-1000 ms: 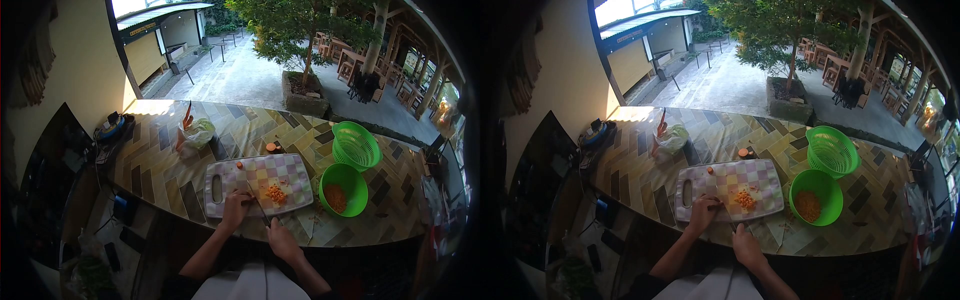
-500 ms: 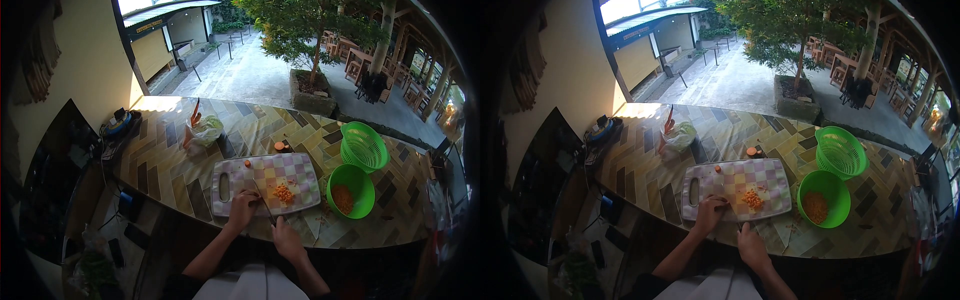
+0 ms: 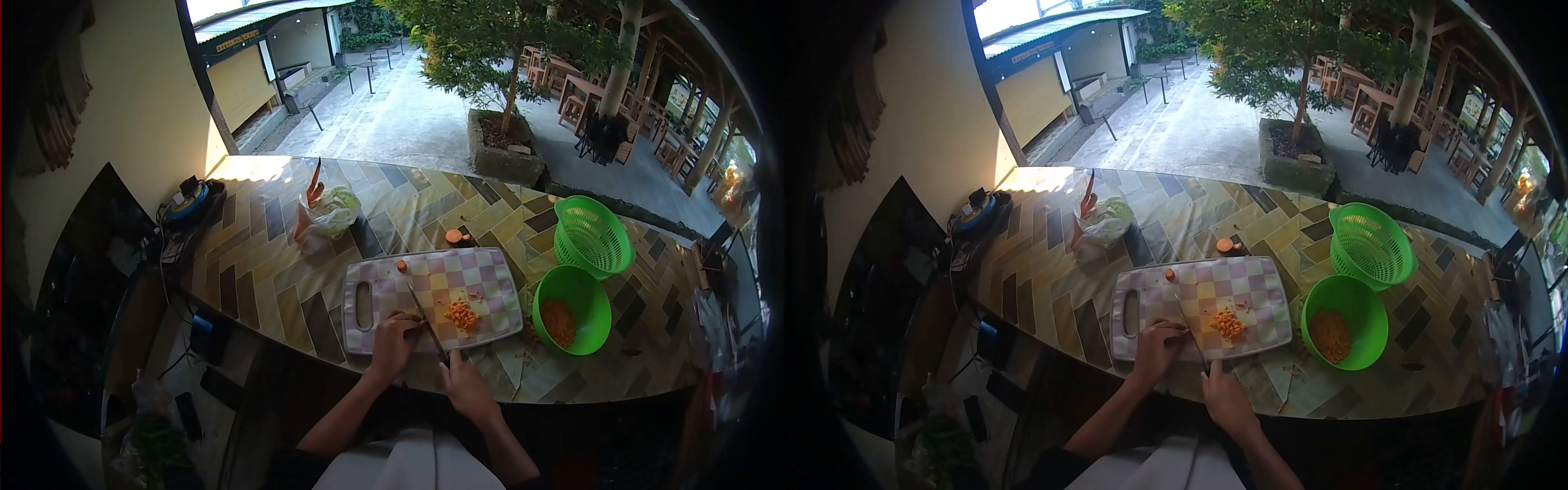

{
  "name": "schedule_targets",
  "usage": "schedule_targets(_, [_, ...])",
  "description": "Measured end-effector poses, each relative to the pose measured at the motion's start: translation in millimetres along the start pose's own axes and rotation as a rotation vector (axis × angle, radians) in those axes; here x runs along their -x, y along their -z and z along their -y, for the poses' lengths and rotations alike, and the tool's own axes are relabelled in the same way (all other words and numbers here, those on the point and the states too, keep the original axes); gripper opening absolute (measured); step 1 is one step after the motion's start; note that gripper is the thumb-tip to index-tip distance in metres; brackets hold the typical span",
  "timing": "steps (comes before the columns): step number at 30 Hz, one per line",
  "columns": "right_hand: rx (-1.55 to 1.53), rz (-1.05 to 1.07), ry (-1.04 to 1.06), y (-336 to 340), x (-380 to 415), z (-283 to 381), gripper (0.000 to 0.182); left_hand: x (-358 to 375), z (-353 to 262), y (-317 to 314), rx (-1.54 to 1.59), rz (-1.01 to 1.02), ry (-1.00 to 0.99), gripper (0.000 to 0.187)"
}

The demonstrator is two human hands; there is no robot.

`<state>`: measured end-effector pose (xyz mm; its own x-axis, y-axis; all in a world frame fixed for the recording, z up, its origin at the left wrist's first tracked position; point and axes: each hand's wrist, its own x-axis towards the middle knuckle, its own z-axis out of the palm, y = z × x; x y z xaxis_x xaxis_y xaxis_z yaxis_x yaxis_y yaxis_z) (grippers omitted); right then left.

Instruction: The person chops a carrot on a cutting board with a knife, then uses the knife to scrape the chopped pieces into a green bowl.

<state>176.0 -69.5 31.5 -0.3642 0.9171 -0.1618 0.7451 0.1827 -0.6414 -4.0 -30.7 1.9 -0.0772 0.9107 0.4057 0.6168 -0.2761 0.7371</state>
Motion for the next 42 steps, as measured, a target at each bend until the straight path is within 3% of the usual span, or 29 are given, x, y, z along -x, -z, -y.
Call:
schedule_targets(7, [0.094,-0.003,-0.098,-10,-11,22,0.026,1,10,-2,-0.051,0.007,-0.008,0.015])
schedule_targets(13, [-0.061,-0.048,0.048,-3,-21,4,0.025,1,9,-2,-0.016,-0.008,0.004,0.016])
schedule_targets(25, [0.135,-0.029,-0.042,-16,-26,14,0.026,1,13,0,-0.043,0.005,-0.006,0.018])
schedule_targets(31, [-0.139,-0.024,0.055,-4,-16,-1,0.027,0,7,3,0.004,-0.006,0.029,0.014])
schedule_targets(42, [0.127,-0.018,-0.073,-13,-20,23,0.025,3,17,2,-0.019,-0.002,0.039,0.020])
